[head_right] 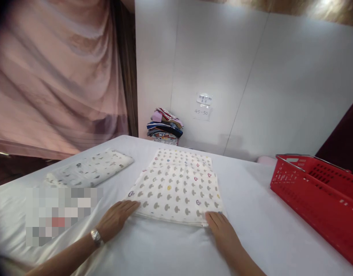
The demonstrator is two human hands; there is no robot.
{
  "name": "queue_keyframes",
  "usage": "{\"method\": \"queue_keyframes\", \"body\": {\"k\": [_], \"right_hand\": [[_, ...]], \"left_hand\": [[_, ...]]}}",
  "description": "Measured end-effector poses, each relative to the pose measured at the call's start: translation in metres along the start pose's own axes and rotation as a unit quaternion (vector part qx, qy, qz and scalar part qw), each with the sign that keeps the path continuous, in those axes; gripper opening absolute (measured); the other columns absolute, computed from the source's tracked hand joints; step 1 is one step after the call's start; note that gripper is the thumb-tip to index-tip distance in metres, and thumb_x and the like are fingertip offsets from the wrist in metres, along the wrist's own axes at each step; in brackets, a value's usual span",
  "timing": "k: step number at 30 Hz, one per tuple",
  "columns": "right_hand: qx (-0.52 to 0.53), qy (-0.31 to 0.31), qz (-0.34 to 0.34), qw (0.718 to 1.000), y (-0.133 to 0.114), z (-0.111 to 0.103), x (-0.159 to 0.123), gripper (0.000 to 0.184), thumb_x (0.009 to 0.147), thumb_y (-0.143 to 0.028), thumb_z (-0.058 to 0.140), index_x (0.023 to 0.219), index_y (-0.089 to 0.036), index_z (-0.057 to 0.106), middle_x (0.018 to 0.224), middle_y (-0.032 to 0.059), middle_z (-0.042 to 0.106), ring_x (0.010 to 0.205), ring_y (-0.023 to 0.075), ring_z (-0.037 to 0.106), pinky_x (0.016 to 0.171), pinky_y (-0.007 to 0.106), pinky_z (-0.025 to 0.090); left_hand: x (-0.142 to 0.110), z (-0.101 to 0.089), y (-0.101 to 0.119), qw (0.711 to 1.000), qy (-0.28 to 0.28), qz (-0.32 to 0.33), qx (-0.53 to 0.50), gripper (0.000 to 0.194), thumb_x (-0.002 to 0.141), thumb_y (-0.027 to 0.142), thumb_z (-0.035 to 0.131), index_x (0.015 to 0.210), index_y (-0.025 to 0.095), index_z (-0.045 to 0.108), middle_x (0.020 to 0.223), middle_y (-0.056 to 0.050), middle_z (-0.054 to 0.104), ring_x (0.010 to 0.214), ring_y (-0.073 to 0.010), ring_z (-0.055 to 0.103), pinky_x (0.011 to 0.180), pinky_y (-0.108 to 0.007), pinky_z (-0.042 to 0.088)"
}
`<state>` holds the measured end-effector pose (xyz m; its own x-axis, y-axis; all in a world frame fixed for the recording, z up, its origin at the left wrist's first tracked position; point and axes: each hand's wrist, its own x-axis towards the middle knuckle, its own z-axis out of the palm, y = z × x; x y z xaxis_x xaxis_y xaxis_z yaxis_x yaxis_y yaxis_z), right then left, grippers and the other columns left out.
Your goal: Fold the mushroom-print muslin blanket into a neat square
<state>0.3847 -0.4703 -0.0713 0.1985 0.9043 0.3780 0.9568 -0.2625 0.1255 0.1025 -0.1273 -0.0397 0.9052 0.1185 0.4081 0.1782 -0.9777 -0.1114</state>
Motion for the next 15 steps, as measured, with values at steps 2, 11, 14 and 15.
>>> {"method": "queue_keyframes", "body": {"k": [2, 11, 14, 15], "right_hand": [[-0.01, 0.005, -0.008, 1.0, 0.0, -0.001, 0.0, 0.064, 0.069, 0.004, 0.034, 0.126, -0.022, 0.049, 0.12, 0.0076, 0.059, 0.107, 0.0211, 0.055, 0.093, 0.042, 0.044], [0.018, -0.016, 0.008, 1.0, 0.017, 0.017, -0.002, 0.063, 0.07, -0.002, 0.038, 0.127, -0.026, 0.048, 0.118, 0.0055, 0.06, 0.102, 0.0207, 0.059, 0.083, 0.034, 0.051], [0.05, -0.031, 0.011, 0.998, 0.026, 0.026, -0.009, 0.061, 0.07, -0.005, 0.042, 0.127, -0.028, 0.049, 0.116, 0.0045, 0.062, 0.099, 0.0201, 0.061, 0.08, 0.031, 0.052], [0.058, -0.039, 0.009, 0.997, 0.028, 0.026, -0.009, 0.06, 0.071, -0.006, 0.043, 0.126, -0.028, 0.05, 0.116, 0.0041, 0.062, 0.098, 0.0197, 0.061, 0.08, 0.03, 0.052]], "left_hand": [[0.0, 0.0, -0.003, 1.0, 0.022, -0.003, -0.005, 0.049, 0.079, 0.002, 0.032, 0.114, 0.022, 0.058, 0.104, -0.005, 0.067, 0.094, -0.0176, 0.06, 0.082, -0.032, 0.045], [0.003, 0.004, -0.011, 0.999, 0.035, -0.011, -0.009, 0.048, 0.079, 0.005, 0.034, 0.118, 0.025, 0.054, 0.101, -0.003, 0.068, 0.089, -0.0167, 0.063, 0.08, -0.032, 0.047], [-0.01, 0.011, -0.015, 1.0, 0.016, 0.006, -0.006, 0.044, 0.078, 0.012, 0.041, 0.119, 0.027, 0.053, 0.111, -0.003, 0.064, 0.098, -0.0189, 0.061, 0.08, -0.032, 0.048], [-0.014, 0.014, -0.018, 1.0, 0.015, 0.017, -0.008, 0.042, 0.079, 0.014, 0.042, 0.117, 0.028, 0.053, 0.112, -0.003, 0.064, 0.099, -0.0191, 0.06, 0.08, -0.031, 0.048]]}}
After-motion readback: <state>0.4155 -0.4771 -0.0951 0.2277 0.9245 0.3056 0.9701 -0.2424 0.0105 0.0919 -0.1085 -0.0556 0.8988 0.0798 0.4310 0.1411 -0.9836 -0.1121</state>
